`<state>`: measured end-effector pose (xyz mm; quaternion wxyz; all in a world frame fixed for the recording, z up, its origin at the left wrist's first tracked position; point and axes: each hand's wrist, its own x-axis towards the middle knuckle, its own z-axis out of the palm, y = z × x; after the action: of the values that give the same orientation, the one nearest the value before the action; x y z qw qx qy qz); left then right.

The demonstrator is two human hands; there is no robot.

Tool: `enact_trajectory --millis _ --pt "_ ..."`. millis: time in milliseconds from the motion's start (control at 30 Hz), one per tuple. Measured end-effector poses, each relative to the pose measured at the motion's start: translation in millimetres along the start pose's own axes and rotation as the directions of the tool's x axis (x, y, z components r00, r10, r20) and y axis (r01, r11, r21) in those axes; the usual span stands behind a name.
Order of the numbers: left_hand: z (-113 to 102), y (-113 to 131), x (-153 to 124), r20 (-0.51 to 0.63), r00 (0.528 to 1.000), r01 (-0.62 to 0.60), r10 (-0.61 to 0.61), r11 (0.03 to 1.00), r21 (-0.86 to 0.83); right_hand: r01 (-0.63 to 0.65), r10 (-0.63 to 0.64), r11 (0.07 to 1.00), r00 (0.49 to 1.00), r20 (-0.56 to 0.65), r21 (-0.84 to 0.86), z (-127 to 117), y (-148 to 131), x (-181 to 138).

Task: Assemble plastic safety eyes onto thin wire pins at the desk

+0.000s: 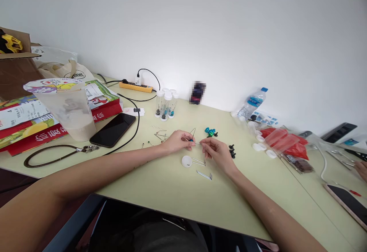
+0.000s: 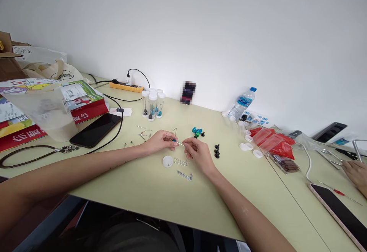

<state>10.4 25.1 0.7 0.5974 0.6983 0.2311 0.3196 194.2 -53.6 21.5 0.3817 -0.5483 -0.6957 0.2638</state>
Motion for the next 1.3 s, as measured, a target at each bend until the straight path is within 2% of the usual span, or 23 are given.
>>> enact_trajectory --millis 100,300,500,600,700,800,867,933,1033,1100,1133,1300 --pt "-1.3 -2.5 1.2 -0.016 1.000 -0.005 0.005 1.000 -0.009 -0.023 0.023 0.999 1.000 0.009 0.045 0.9 -0.7 1.5" --pt "-3.7 -5.6 3.2 -0.070 0.997 0.032 -0.038 0.996 -0.085 0.114 -0.124 0.971 0.992 -0.036 -0.210 -0.2 -1.7 1.0" --pt "-1.0 -2.1 1.2 -0.022 0.999 0.025 -0.027 0.998 -0.062 0.051 -0.050 0.995 0.999 0.022 -0.080 0.3 -1.5 -0.2" --pt "-2.1 -2.5 1.9 -0.035 0.999 0.033 -0.038 0.991 -0.132 0.114 -0.125 0.959 0.992 -0.024 -0.259 -0.7 -1.4 -0.2" --pt "-4.0 -2.8 2.6 -0.023 0.998 0.045 -0.051 0.978 -0.201 0.225 -0.291 0.826 0.955 -0.049 -0.517 -2.9 -2.9 -0.6" --pt "-4.7 -1.8 2.5 0.023 0.998 0.056 -0.052 0.975 -0.215 0.264 -0.353 0.744 0.935 -0.026 -0.614 -4.1 -5.4 -1.6" --pt "-4.3 -1.1 2.3 0.035 0.998 0.059 -0.053 0.975 -0.213 0.254 -0.327 0.773 0.945 -0.022 -0.582 -3.5 -6.4 -2.3" --pt "-3.7 -1.1 2.2 0.025 0.998 0.058 -0.054 0.977 -0.205 0.200 -0.250 0.850 0.967 -0.039 -0.487 -2.2 -6.2 -2.4" --pt "-3.0 -2.7 2.4 0.010 0.999 0.049 -0.048 0.985 -0.166 0.066 -0.076 0.974 0.996 -0.038 -0.218 0.0 -3.8 -0.9" --pt "-3.3 -4.1 2.7 0.003 0.999 0.045 -0.045 0.988 -0.151 0.011 -0.011 0.998 1.000 -0.003 -0.063 0.6 -1.9 0.9" --pt "-3.7 -4.6 2.9 -0.005 0.999 0.045 -0.046 0.987 -0.153 0.011 -0.011 0.999 1.000 0.004 -0.036 0.5 -1.2 1.8" --pt "-4.4 -3.7 2.4 -0.020 0.999 0.043 -0.047 0.987 -0.154 0.140 -0.153 0.953 0.988 -0.028 -0.269 -1.3 -1.1 2.8"
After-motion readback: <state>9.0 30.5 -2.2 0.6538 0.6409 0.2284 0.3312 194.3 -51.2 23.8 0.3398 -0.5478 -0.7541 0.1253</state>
